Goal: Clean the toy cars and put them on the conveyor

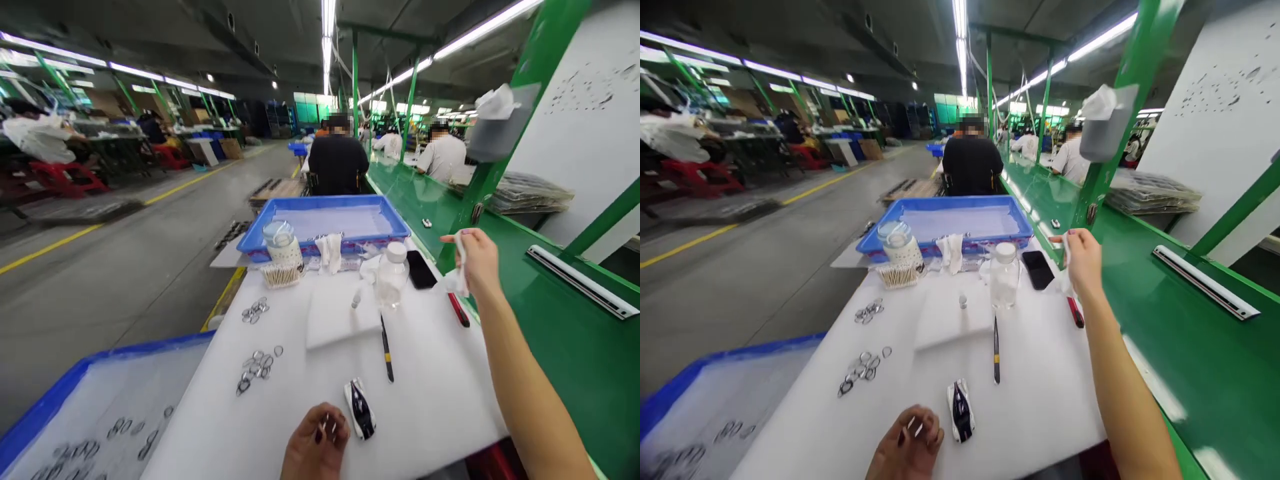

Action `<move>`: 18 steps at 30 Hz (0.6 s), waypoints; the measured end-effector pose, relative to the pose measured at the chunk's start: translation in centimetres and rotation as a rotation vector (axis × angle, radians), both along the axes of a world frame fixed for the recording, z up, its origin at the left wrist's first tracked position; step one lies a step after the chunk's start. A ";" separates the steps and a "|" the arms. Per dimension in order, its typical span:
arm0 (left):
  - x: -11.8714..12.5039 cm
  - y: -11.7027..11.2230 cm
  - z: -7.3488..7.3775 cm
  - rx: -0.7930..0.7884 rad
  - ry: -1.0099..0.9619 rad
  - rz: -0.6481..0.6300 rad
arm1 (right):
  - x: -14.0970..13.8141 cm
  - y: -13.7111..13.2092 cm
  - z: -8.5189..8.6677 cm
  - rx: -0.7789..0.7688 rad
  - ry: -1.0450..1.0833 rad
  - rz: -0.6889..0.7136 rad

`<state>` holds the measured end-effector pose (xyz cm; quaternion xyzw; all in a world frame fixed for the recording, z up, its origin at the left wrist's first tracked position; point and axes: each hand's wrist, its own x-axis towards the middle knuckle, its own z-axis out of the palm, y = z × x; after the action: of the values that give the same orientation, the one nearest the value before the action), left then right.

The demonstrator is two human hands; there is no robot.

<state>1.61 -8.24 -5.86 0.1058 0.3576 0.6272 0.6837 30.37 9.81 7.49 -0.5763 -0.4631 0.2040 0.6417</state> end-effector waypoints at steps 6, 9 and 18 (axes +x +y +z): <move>0.1 0.0 1.6 0.050 -0.010 -0.079 | -6.9 -13.4 -6.0 0.100 0.076 0.536; 0.0 -0.1 1.5 0.057 -0.016 -0.089 | -10.3 -16.3 -8.2 0.058 -0.171 0.690; 0.0 -0.6 1.7 0.064 0.037 -0.110 | -15.5 -16.6 -7.8 0.316 -0.522 0.648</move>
<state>1.61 -8.81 -4.21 0.1589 0.3436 0.5977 0.7067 14.90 -6.82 -0.30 -0.3287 -0.7917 0.1689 0.4865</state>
